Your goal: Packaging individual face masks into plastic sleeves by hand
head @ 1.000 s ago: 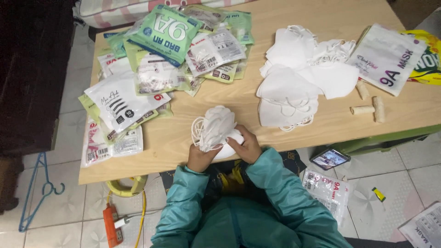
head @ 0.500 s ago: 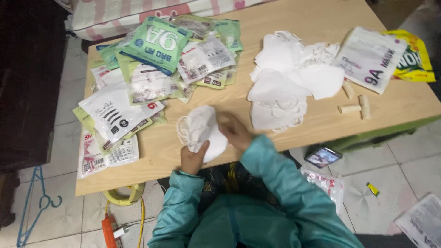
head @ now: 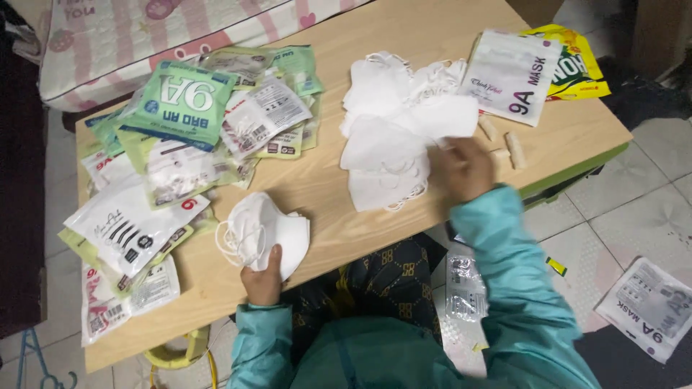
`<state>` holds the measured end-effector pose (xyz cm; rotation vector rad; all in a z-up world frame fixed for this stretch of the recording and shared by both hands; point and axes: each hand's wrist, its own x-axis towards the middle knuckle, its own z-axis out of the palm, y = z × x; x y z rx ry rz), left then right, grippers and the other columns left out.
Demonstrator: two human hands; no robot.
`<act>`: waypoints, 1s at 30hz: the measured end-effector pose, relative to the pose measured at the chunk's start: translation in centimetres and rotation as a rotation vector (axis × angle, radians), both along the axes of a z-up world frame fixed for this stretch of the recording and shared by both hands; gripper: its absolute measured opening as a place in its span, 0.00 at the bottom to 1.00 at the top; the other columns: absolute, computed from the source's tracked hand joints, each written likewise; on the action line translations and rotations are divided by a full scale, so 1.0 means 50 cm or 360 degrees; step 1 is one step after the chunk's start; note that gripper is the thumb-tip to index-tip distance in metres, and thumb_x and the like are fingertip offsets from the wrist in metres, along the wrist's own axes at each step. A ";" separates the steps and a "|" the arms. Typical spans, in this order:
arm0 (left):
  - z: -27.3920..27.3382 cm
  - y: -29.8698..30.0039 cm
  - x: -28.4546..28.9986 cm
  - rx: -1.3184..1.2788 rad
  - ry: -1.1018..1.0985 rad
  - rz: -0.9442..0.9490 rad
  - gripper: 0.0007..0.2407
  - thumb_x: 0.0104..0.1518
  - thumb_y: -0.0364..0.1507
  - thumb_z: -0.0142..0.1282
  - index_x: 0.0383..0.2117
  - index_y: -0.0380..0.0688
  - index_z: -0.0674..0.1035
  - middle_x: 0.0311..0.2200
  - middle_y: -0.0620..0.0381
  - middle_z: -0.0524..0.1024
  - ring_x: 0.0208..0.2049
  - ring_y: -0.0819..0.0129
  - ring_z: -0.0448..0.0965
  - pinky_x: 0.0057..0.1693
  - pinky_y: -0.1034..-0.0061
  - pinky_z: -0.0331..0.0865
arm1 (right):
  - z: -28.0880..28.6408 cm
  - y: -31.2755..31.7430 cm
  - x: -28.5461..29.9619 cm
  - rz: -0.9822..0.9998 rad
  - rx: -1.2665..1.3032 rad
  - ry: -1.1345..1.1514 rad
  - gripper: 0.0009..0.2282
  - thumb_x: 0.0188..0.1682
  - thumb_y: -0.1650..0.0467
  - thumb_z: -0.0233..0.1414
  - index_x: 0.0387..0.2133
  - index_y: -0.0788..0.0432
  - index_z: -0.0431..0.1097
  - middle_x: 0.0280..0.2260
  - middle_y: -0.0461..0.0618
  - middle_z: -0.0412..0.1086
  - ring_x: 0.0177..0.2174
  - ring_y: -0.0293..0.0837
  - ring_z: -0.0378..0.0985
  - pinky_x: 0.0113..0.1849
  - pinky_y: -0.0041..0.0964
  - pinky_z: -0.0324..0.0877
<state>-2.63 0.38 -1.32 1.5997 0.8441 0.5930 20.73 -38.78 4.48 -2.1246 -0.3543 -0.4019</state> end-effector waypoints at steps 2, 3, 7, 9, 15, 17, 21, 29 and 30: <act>0.014 -0.009 -0.002 0.0054 -0.0024 -0.0006 0.19 0.51 0.32 0.74 0.45 0.33 0.82 0.39 0.40 0.81 0.43 0.62 0.78 0.51 0.61 0.73 | -0.009 -0.112 0.054 -0.0351 -0.0221 -0.0151 0.13 0.51 0.76 0.58 0.50 0.57 0.79 0.39 0.56 0.75 0.37 0.58 0.79 0.36 0.46 0.77; 0.007 -0.007 -0.002 0.0054 -0.0021 -0.0006 0.19 0.51 0.32 0.74 0.45 0.33 0.82 0.39 0.40 0.81 0.43 0.62 0.78 0.51 0.61 0.73 | -0.023 -0.167 0.086 -0.0350 -0.0222 -0.0149 0.13 0.51 0.76 0.58 0.50 0.57 0.79 0.39 0.56 0.75 0.37 0.58 0.79 0.36 0.46 0.77; 0.035 -0.019 0.001 0.0041 0.0042 -0.0002 0.19 0.51 0.34 0.70 0.45 0.36 0.82 0.43 0.45 0.81 0.47 0.63 0.79 0.55 0.66 0.73 | -0.087 -0.337 0.211 -0.0749 -0.0482 -0.0071 0.15 0.50 0.68 0.61 0.51 0.54 0.78 0.42 0.56 0.72 0.41 0.58 0.77 0.45 0.49 0.74; 0.057 -0.030 0.003 -0.0004 0.0059 -0.0013 0.20 0.50 0.35 0.66 0.46 0.34 0.82 0.48 0.46 0.80 0.51 0.62 0.78 0.58 0.70 0.72 | -0.122 -0.381 0.260 -0.0830 -0.0307 0.0097 0.18 0.49 0.68 0.61 0.52 0.63 0.75 0.48 0.63 0.73 0.45 0.62 0.76 0.48 0.51 0.70; 0.048 -0.029 0.007 0.0016 0.0086 0.0042 0.18 0.50 0.34 0.66 0.43 0.35 0.83 0.45 0.47 0.82 0.49 0.62 0.80 0.55 0.70 0.73 | 0.012 -0.306 0.244 -0.1149 0.0058 0.0977 0.34 0.46 0.57 0.62 0.63 0.60 0.59 0.59 0.61 0.64 0.56 0.61 0.68 0.57 0.55 0.63; 0.054 -0.031 0.010 -0.0183 0.0308 0.0129 0.17 0.48 0.37 0.68 0.36 0.33 0.85 0.34 0.48 0.83 0.36 0.62 0.82 0.39 0.70 0.76 | 0.048 -0.285 0.239 -0.1055 -0.0074 0.1036 0.34 0.48 0.58 0.60 0.63 0.63 0.56 0.62 0.63 0.60 0.57 0.65 0.66 0.55 0.59 0.63; 0.035 -0.023 0.004 -0.0096 0.0178 0.0067 0.16 0.48 0.36 0.69 0.35 0.33 0.86 0.36 0.50 0.84 0.41 0.64 0.82 0.47 0.70 0.76 | 0.025 -0.263 0.251 -0.1187 -0.0035 0.0970 0.23 0.45 0.65 0.59 0.54 0.60 0.69 0.51 0.62 0.72 0.50 0.65 0.74 0.52 0.55 0.67; 0.036 -0.024 0.004 -0.0226 0.0141 0.0044 0.13 0.50 0.35 0.67 0.35 0.37 0.86 0.28 0.54 0.81 0.25 0.65 0.78 0.23 0.69 0.74 | -0.046 -0.323 0.320 -0.1148 -0.0315 0.0181 0.07 0.51 0.69 0.56 0.35 0.62 0.76 0.35 0.62 0.77 0.34 0.62 0.80 0.37 0.51 0.75; 0.037 -0.023 0.006 -0.0229 0.0134 0.0051 0.13 0.50 0.35 0.67 0.35 0.37 0.86 0.28 0.54 0.81 0.25 0.65 0.78 0.23 0.69 0.74 | -0.057 -0.335 0.337 -0.1141 -0.0315 0.0173 0.07 0.51 0.69 0.56 0.35 0.62 0.76 0.35 0.62 0.77 0.34 0.62 0.80 0.37 0.51 0.75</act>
